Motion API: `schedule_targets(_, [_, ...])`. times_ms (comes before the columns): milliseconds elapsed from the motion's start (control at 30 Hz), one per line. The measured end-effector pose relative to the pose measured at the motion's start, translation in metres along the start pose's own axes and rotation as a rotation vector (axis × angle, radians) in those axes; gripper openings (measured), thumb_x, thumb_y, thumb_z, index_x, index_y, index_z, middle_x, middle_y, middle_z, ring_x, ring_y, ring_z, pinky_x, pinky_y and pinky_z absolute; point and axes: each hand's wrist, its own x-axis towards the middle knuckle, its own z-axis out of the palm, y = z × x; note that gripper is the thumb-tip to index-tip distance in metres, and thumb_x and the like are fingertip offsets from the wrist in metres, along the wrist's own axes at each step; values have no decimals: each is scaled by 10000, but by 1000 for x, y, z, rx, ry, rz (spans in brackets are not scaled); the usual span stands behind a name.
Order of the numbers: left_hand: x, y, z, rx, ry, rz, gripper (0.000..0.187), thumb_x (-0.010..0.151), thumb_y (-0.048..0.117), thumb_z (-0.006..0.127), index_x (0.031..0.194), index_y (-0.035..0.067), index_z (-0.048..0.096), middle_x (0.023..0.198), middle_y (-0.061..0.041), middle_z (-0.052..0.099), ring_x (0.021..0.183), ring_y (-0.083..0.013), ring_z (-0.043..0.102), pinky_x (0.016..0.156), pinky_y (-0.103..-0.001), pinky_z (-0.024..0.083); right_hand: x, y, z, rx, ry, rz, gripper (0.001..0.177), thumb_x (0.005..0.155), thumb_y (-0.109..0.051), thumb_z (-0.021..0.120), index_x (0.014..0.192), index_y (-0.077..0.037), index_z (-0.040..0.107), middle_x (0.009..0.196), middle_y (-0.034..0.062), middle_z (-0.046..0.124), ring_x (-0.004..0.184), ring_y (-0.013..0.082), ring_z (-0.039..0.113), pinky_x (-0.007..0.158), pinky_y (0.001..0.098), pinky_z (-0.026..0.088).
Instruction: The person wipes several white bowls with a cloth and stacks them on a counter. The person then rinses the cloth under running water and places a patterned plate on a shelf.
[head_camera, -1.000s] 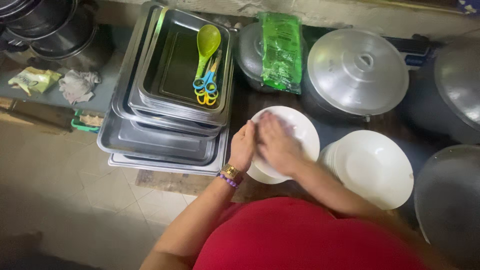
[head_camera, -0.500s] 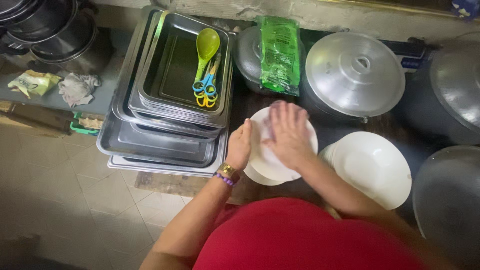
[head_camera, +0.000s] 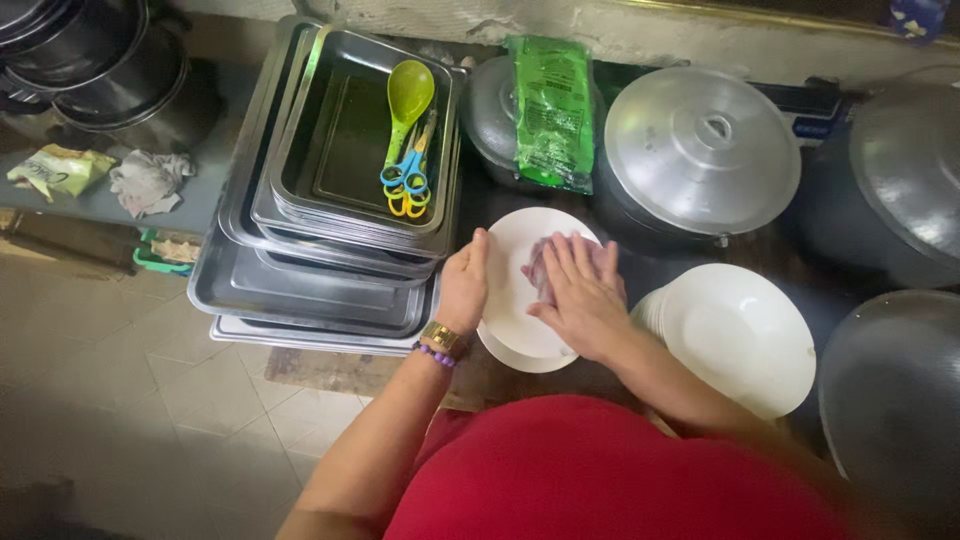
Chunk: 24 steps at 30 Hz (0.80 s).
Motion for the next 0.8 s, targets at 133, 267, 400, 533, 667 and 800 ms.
schedule_targets(133, [6,-8,10,30,2,21,552,1084,462,486,827,5,659,736,-1,584,701,-82,478,636,-299,462,3,-11,1,39,205,-444,895,1023,-515,535,1542,145,225,1657,316,214,1589,412,139,1308,496,92])
schedule_targets(267, [11,-3,10,-57,-33,-247,559,1021,505,512,935,-8,717,775,-42,661,672,-140,549,614,-343,476,-18,-16,-7,497,-11,-401,910,830,-353,685,1536,60,286,1525,296,367,1415,436,362,1155,456,284])
schedule_targets(400, [5,5,5,-377,-237,-662,705,946,661,468,1150,15,667,860,-100,702,716,-243,669,720,-382,564,-28,-6,-28,861,-158,-8,716,839,-73,683,1533,-105,510,1268,143,715,1149,327,690,1008,391,553])
schedule_targets(533, [3,5,3,-117,-156,-556,747,929,723,441,1330,119,621,1087,1,633,918,-161,610,800,-420,545,-24,35,-49,1482,72,173,648,785,69,680,1415,-39,572,1346,41,679,1069,220,702,832,422,614])
schedule_targets(667, [-7,-3,-3,-297,-247,-423,662,979,626,511,1249,38,649,1083,-23,683,903,-137,624,784,-340,506,-20,63,-46,1904,275,94,537,816,89,680,1339,-11,610,1278,121,699,1121,201,715,987,348,594])
schedule_targets(800, [-12,2,-3,-565,-215,-321,515,988,457,606,1097,-39,695,1011,-65,753,854,-129,688,795,-286,552,-13,72,-36,1680,312,361,465,845,0,746,1304,-20,674,1147,131,734,958,198,696,826,362,563])
